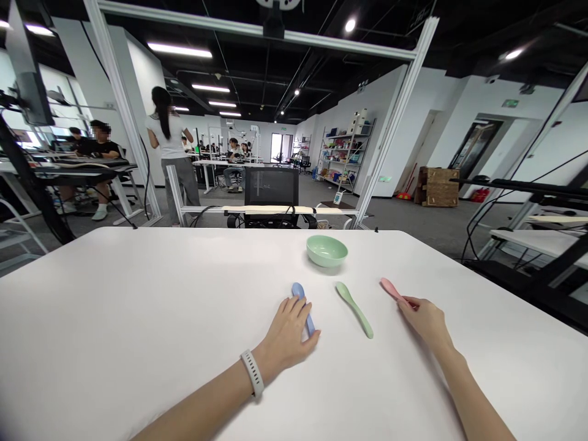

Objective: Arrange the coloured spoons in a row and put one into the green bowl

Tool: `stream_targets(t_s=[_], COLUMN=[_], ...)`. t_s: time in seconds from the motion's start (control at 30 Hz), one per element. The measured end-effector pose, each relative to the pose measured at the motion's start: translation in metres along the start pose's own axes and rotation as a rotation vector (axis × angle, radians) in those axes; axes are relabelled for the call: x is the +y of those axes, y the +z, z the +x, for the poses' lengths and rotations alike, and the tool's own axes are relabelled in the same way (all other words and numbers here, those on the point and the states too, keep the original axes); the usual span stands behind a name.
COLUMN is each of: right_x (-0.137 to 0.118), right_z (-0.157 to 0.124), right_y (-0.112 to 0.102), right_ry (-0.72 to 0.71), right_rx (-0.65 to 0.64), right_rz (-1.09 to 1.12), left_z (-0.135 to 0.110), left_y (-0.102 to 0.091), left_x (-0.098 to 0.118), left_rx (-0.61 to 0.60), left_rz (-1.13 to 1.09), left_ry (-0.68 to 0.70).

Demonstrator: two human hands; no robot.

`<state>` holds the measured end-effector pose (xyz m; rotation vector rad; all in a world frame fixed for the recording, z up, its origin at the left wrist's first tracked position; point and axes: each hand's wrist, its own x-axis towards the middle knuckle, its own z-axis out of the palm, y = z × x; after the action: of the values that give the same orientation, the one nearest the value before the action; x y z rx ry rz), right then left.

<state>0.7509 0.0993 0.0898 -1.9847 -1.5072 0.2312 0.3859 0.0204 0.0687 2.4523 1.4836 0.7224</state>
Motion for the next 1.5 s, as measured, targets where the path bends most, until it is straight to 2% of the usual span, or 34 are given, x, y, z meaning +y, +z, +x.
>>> stream_targets(t_s=[0.3, 0.8, 1.03, 1.5], right_x=[0.0, 0.01, 0.005, 0.03], right_z=[0.0, 0.004, 0.009, 0.02], right_y=[0.0, 0.003, 0.006, 0.016], right_ry=[0.046, 0.016, 0.115, 0.036], right_rx=[-0.013, -0.01, -0.001, 0.024], right_rz=[0.008, -0.001, -0.007, 0.033], left_z=[0.0, 0.0, -0.001, 0.0], left_y=[0.003, 0.002, -0.001, -0.005], left_x=[-0.002, -0.001, 0.001, 0.003], left_rx=[0.014, -0.004, -0.013, -0.04], left_rz=[0.013, -0.016, -0.008, -0.026], left_ry=[0.015, 0.005, -0.002, -0.019])
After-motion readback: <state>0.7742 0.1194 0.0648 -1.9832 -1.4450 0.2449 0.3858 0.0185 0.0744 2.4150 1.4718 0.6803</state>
